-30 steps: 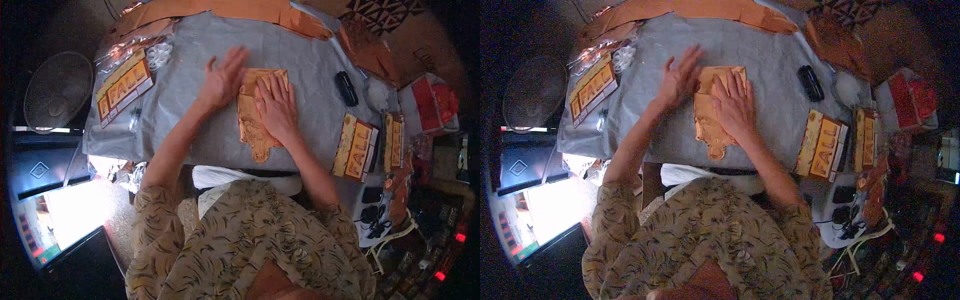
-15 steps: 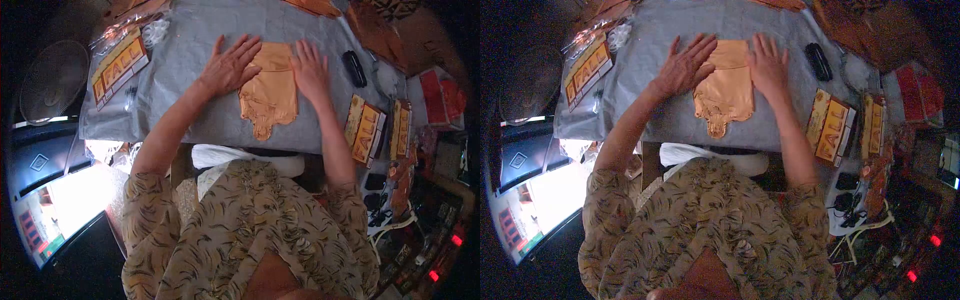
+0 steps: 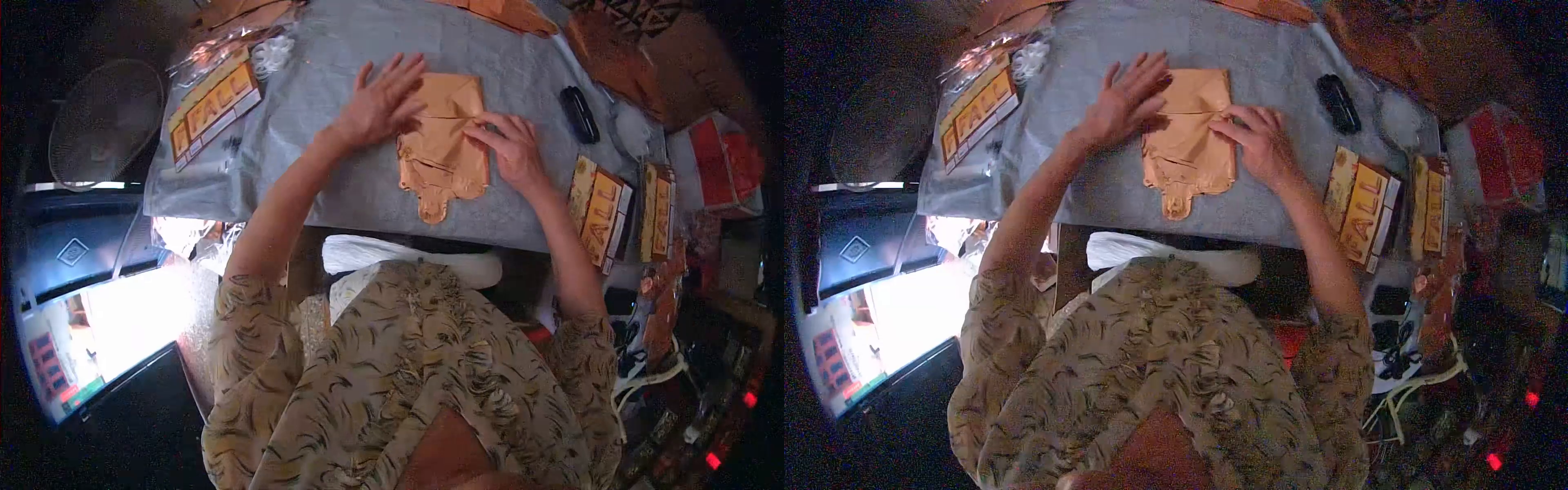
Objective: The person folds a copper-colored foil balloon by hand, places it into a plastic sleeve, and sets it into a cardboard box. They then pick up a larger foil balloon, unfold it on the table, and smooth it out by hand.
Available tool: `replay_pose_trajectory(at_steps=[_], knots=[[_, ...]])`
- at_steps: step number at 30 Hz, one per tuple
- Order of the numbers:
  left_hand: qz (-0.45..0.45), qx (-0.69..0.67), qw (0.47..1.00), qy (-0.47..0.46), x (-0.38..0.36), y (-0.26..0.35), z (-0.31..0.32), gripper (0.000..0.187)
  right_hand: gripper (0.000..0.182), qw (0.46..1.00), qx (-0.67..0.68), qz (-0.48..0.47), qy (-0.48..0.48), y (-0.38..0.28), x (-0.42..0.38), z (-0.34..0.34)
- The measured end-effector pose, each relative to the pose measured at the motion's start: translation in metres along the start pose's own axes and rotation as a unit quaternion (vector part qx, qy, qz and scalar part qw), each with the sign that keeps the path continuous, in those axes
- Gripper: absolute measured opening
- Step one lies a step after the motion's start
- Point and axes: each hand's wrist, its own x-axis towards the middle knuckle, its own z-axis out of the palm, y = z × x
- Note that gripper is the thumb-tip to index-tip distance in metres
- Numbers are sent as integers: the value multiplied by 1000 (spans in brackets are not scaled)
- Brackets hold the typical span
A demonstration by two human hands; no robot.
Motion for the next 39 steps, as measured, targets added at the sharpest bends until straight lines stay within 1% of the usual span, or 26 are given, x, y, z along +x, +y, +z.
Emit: replay_pose_trajectory(at_steps=[1, 2, 4, 5, 7, 8, 10, 14, 16, 17, 19, 20, 22, 24, 26, 28, 29, 31, 35, 37, 39], knots=[[-1, -84, 995, 54, -2, -2, -6, 65, 48, 1000, -2, 3, -4, -1, 0, -1], [2, -82, 995, 52, -11, -6, -15, 65, 47, 1000, -4, 8, -8, -1, -1, -3], [46, -72, 996, -8, -35, -3, -52, 55, 47, 1000, -3, 11, -8, -2, -2, -7], [49, -72, 996, -12, -46, -1, -56, 55, 47, 1000, -1, 9, -14, -2, -2, -7], [112, -25, 991, -71, -64, 4, -65, 38, 47, 1000, -2, 6, -7, 0, -2, -5], [112, -23, 991, -73, -68, 6, -66, 38, 46, 1000, -7, 2, -2, 0, -2, -3], [213, 49, 975, -45, -62, 21, -71, 37, 46, 1000, -6, 0, 0, -1, -2, -3], [239, 23, 970, -41, -45, 26, -57, 40, 44, 1000, -9, -2, 4, 1, -3, -2], [277, 31, 960, -29, -37, 27, -55, 39, 45, 1000, -7, 6, 8, -1, -5, 0], [282, 30, 959, -28, -34, 29, -54, 39, 45, 1000, -2, 12, 10, -1, -6, 0], [260, 21, 965, -20, -35, 32, -53, 36, 46, 1000, -1, 17, 13, -4, -7, -1], [263, 21, 964, -19, -37, 33, -53, 36, 46, 1000, 6, 18, 13, -5, -6, -1], [163, -42, 986, -12, -44, 33, -52, 37, 46, 1000, 2, 20, 14, -10, -6, -3], [155, -55, 986, 0, -51, 31, -50, 35, 46, 1000, 0, 22, 15, -11, -8, -3], [143, -65, 987, 12, -59, 26, -44, 34, 44, 999, -12, 35, -10, -11, -9, -1], [177, -50, 983, 29, -63, 23, -41, 28, 43, 1000, 0, 26, 4, -10, -9, 1], [175, -50, 983, 28, -66, 22, -40, 28, 42, 1000, 11, 18, 19, -10, -9, 2], [172, -47, 984, 26, -65, 25, -44, 24, 41, 1000, 10, 18, 13, -12, -9, 0], [143, -67, 987, 19, -63, 27, -45, 26, 41, 1000, -1, 11, 4, -11, -8, -2], [117, -54, 991, 44, -58, 34, -51, 26, 41, 1000, -3, 14, 1, -7, -10, 1], [132, -51, 989, 45, -54, 35, -46, 27, 42, 1000, -4, 16, -3, -6, -11, 2]])
